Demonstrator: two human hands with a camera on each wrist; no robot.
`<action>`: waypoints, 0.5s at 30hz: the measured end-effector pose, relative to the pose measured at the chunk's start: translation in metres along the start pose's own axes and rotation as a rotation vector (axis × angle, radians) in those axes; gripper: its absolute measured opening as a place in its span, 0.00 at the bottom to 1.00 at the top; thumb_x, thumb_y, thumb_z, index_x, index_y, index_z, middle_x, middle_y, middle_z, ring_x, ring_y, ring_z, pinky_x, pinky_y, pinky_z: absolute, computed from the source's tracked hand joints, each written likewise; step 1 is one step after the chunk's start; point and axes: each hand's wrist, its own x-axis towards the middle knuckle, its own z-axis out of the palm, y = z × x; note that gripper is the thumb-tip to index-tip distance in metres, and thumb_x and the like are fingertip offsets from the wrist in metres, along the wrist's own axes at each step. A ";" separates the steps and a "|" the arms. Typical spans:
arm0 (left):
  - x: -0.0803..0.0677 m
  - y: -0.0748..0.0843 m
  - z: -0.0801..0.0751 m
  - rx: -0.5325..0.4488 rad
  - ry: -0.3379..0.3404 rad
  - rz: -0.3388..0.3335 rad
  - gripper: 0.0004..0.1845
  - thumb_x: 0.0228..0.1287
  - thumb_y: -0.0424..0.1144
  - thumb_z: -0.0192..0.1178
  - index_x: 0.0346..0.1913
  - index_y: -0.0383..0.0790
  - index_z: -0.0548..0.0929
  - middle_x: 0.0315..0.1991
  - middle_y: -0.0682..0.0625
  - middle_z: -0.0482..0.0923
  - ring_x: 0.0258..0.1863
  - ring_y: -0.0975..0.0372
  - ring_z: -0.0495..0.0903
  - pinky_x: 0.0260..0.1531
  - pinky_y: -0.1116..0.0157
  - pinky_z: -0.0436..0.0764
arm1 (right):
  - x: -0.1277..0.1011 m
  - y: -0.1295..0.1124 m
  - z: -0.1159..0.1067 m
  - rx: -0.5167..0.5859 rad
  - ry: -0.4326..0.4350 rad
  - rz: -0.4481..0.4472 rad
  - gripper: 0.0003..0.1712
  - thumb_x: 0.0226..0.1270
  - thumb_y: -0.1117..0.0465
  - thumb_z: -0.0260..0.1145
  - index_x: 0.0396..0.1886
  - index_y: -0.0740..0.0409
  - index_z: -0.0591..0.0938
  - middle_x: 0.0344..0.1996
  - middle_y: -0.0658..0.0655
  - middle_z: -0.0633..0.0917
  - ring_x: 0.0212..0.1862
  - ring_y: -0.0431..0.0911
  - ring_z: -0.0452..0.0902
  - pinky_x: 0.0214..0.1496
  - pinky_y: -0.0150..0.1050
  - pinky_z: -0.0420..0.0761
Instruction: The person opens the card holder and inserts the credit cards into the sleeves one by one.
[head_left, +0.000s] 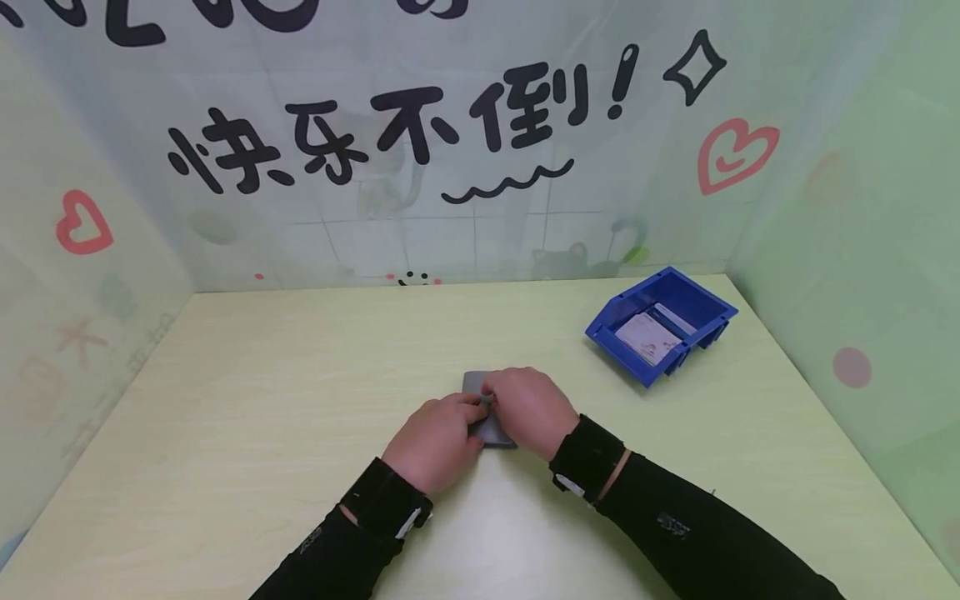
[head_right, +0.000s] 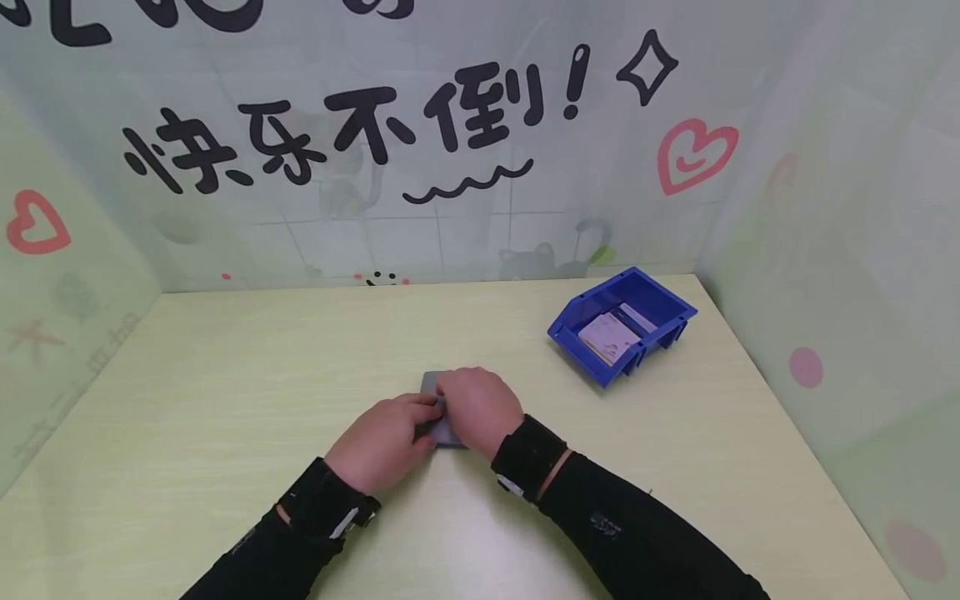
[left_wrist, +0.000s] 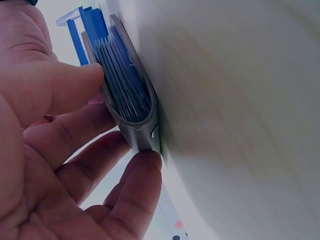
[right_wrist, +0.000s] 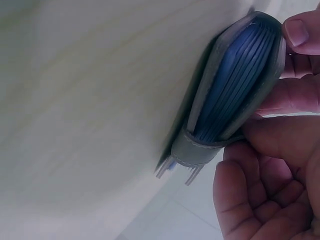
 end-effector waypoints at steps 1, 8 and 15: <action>0.000 0.000 0.000 -0.002 0.001 0.001 0.15 0.69 0.34 0.68 0.56 0.37 0.90 0.61 0.45 0.86 0.61 0.50 0.86 0.62 0.54 0.82 | 0.000 0.000 0.000 -0.022 0.001 -0.015 0.08 0.74 0.69 0.66 0.43 0.57 0.89 0.42 0.56 0.92 0.44 0.50 0.89 0.49 0.44 0.87; 0.000 -0.001 0.001 0.009 0.005 0.013 0.12 0.69 0.33 0.67 0.53 0.39 0.91 0.56 0.47 0.87 0.57 0.51 0.87 0.59 0.55 0.83 | -0.004 -0.006 -0.001 -0.106 0.016 -0.099 0.05 0.68 0.68 0.72 0.38 0.54 0.87 0.35 0.51 0.90 0.36 0.43 0.83 0.42 0.40 0.85; 0.001 -0.001 0.003 0.032 0.024 0.020 0.09 0.67 0.32 0.67 0.46 0.42 0.91 0.48 0.51 0.88 0.48 0.55 0.88 0.52 0.57 0.85 | -0.006 -0.005 0.003 -0.203 0.052 -0.164 0.05 0.70 0.68 0.71 0.36 0.53 0.86 0.34 0.50 0.89 0.37 0.43 0.85 0.44 0.39 0.85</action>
